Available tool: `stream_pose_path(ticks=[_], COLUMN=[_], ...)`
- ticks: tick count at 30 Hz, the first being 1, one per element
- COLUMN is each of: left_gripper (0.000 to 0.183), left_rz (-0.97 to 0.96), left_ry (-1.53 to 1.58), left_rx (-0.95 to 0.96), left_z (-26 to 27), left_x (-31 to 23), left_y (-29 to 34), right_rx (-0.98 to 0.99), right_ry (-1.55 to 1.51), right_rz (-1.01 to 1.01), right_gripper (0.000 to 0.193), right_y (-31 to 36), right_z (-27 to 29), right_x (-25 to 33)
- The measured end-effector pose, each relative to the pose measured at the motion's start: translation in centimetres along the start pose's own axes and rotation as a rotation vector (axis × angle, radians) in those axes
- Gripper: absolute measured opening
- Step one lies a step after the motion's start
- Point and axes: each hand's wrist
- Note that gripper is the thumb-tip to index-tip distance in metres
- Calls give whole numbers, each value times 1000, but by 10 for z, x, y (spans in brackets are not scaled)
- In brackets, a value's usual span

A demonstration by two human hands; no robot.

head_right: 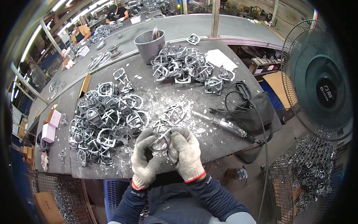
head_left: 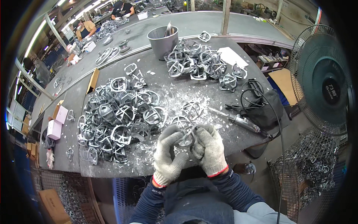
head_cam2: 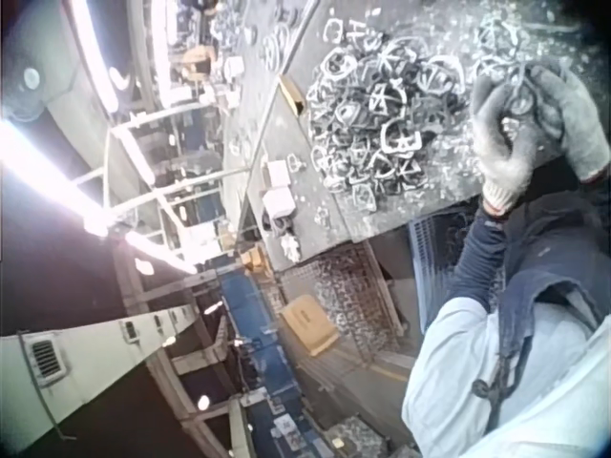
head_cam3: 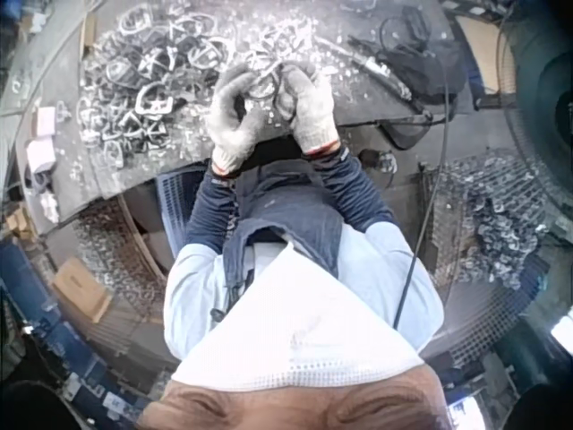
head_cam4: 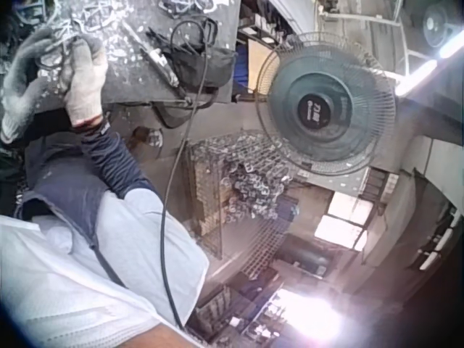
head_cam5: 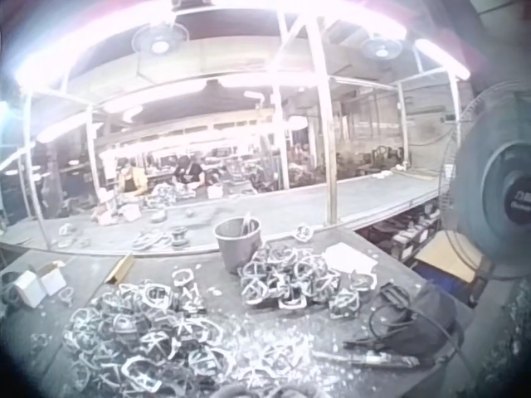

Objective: The person picks up metal parts one by one, deburrs them with a hand tool, and places them on the table.

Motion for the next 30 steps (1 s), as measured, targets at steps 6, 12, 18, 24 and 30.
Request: stream_pose_path(ticks=[6,12,18,24,30], left_gripper=[48,16,40,24,26], left_rz=[-91,-413,106,156,81], left_ry=[183,-492,50,110,95], left_rx=[-295,-556,-455,-500,-447], left_z=[-12,-4,-13,-21,-28], left_x=[28,39,10,-5,-16], left_y=[-1,-50,-44,-41,-29], right_rx=[77,160,121,140,96], right_ry=[325,1077,1063,1136,1179], right_rz=[238,835,882,1025,915], right_gripper=[14,14,17,17,14], right_y=[-8,20,22,11,15], right_z=[10,4,-8,-11,-13], right_x=[-8,-6,24,24,23])
Point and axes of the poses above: each hand's wrist, its own y-axis away from the middle knuckle, its own z-axis out of the back of the hand, x = y × z, and after that the axes turned 8 degrees about -x, right-handed
